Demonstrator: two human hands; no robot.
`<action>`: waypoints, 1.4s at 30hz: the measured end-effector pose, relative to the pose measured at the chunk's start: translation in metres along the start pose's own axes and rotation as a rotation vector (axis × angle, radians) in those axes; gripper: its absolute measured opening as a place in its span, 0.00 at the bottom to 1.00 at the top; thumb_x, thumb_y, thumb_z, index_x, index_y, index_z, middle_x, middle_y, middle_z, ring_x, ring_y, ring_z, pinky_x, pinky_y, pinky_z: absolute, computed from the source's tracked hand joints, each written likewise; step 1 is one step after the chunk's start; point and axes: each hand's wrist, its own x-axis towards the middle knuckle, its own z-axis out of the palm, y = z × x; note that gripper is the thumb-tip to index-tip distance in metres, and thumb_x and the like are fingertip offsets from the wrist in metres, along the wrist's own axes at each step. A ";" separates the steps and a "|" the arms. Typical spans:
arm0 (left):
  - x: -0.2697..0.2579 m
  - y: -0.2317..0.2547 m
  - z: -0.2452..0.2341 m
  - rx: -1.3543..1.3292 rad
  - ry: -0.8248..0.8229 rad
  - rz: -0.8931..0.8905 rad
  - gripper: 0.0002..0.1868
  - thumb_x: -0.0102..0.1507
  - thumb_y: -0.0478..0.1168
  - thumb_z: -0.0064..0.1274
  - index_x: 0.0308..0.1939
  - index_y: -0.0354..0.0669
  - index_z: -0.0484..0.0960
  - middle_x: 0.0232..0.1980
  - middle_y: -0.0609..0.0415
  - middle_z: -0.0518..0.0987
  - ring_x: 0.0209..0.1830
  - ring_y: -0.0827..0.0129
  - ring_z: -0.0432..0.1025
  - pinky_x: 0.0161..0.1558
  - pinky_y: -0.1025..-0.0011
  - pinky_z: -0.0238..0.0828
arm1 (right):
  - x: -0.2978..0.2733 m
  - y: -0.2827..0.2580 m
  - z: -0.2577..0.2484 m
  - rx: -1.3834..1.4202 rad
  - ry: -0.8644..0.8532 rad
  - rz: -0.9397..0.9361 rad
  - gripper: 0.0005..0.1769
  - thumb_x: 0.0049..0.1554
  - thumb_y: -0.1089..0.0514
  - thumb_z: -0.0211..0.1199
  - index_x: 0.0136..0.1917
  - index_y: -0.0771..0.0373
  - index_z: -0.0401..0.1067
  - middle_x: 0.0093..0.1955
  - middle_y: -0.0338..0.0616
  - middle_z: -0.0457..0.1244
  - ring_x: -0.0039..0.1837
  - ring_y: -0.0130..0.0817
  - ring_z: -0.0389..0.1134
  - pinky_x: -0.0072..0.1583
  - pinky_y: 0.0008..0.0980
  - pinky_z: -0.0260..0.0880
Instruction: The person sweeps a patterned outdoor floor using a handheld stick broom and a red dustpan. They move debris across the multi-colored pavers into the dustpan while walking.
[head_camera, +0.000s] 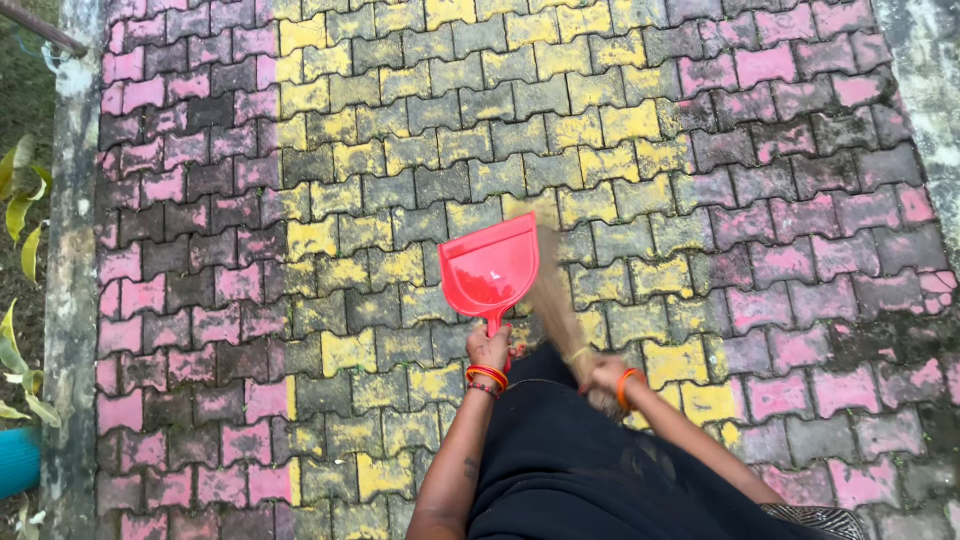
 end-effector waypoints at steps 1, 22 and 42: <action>0.005 0.009 -0.006 0.030 0.012 -0.019 0.09 0.60 0.37 0.59 0.31 0.33 0.78 0.22 0.50 0.77 0.14 0.69 0.72 0.18 0.68 0.70 | -0.001 -0.011 0.018 0.032 -0.034 -0.026 0.33 0.37 0.57 0.77 0.58 0.61 0.78 0.54 0.49 0.73 0.55 0.40 0.74 0.58 0.37 0.74; 0.082 0.049 0.004 0.108 -0.058 0.044 0.08 0.60 0.36 0.60 0.32 0.34 0.79 0.22 0.53 0.77 0.14 0.72 0.70 0.18 0.73 0.66 | 0.058 -0.037 -0.131 0.693 0.338 0.065 0.31 0.42 0.59 0.75 0.59 0.71 0.75 0.50 0.54 0.70 0.44 0.41 0.72 0.46 0.41 0.74; 0.101 0.099 0.128 0.001 0.029 0.088 0.10 0.60 0.38 0.61 0.29 0.36 0.78 0.22 0.54 0.77 0.15 0.73 0.71 0.18 0.73 0.66 | 0.111 -0.026 -0.173 0.085 -0.008 -0.140 0.52 0.35 0.57 0.82 0.72 0.55 0.67 0.64 0.51 0.69 0.61 0.41 0.72 0.66 0.35 0.70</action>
